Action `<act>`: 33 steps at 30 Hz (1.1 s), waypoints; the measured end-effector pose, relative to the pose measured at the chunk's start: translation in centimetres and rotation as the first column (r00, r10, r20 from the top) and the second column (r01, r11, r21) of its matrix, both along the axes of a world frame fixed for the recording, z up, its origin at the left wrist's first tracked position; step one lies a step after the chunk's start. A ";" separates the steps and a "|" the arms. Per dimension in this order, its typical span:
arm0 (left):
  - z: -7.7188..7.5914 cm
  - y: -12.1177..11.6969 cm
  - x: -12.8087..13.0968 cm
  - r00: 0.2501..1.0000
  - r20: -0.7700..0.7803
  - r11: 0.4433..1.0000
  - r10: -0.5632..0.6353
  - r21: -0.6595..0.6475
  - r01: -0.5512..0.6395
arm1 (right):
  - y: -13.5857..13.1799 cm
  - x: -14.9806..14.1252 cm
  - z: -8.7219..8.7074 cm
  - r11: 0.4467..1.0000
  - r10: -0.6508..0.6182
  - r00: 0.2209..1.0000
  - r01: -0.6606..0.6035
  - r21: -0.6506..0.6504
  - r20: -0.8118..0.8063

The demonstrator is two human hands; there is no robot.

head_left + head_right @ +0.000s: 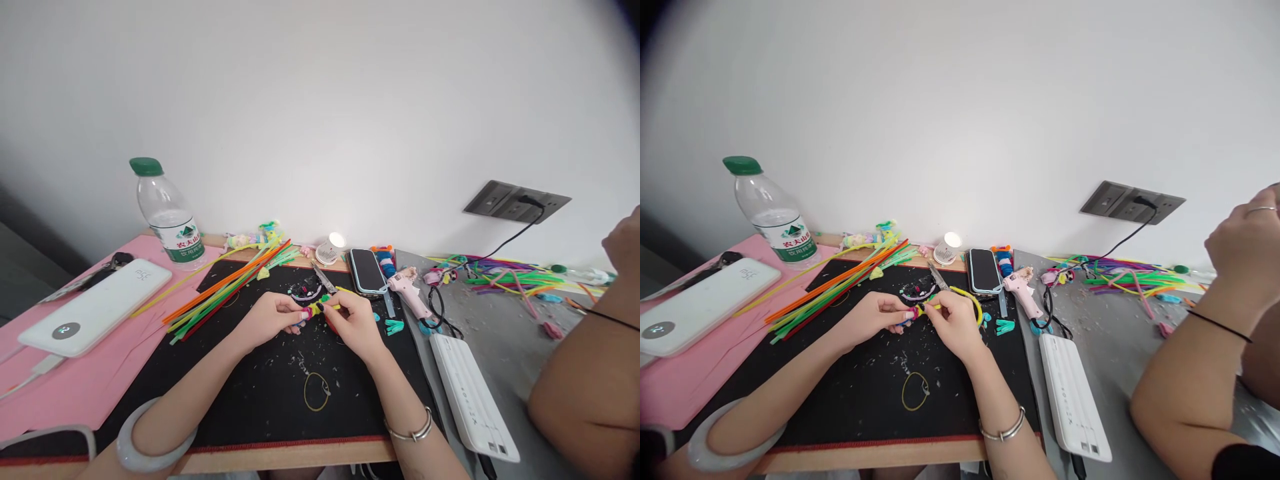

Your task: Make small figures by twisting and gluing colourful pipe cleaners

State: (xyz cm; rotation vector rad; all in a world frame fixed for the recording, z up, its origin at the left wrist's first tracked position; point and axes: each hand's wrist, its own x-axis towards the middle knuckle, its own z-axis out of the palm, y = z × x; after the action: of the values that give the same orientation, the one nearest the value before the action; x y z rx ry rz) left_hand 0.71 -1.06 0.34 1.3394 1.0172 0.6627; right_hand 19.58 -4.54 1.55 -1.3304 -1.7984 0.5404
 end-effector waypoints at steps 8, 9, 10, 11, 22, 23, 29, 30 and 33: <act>0.0 0.3 -0.2 0.956 0.150 0.966 0.252 -0.101 -0.239 | -0.1 -0.5 0.1 0.998 0.066 0.997 -0.066 0.005 0.052; -0.2 0.3 -0.3 0.944 0.200 0.962 0.263 -0.128 -0.241 | 0.0 -0.5 0.0 0.999 0.054 0.997 -0.054 -0.005 0.054; -0.3 0.4 -0.3 0.931 0.251 0.960 0.265 -0.157 -0.231 | 0.0 -0.5 -0.1 0.999 0.046 0.997 -0.045 -0.016 0.055; -0.4 0.4 -0.4 0.919 0.298 0.960 0.260 -0.186 -0.211 | 0.0 -0.4 -0.2 0.999 0.043 0.998 -0.042 -0.028 0.050; -0.3 0.3 -0.4 0.816 0.550 0.929 0.176 -0.368 0.047 | 0.7 -0.1 -0.9 0.921 0.042 0.920 -0.187 -0.341 -0.390; -0.3 0.3 -0.4 0.810 0.559 0.921 0.178 -0.385 0.063 | 0.7 -0.1 -0.8 0.915 0.033 0.905 -0.198 -0.352 -0.423; -0.2 0.2 -0.7 0.780 0.612 0.879 0.131 -0.436 0.195 | 0.8 -0.2 -0.8 0.905 0.030 0.822 -0.264 -0.335 -0.569; -0.1 0.1 -0.7 0.773 0.622 0.872 0.128 -0.441 0.210 | 0.9 -0.1 -0.8 0.906 0.024 0.812 -0.263 -0.330 -0.583; 0.0 0.1 -0.7 0.760 0.637 0.860 0.131 -0.455 0.233 | 1.0 0.0 -1.0 0.920 -0.005 0.794 -0.234 -0.313 -0.608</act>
State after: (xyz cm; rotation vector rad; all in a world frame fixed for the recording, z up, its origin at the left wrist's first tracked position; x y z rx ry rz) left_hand 0.02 -0.95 0.31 0.5729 0.5097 0.6825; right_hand 19.54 -3.54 0.60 -1.1065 -1.2768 1.2771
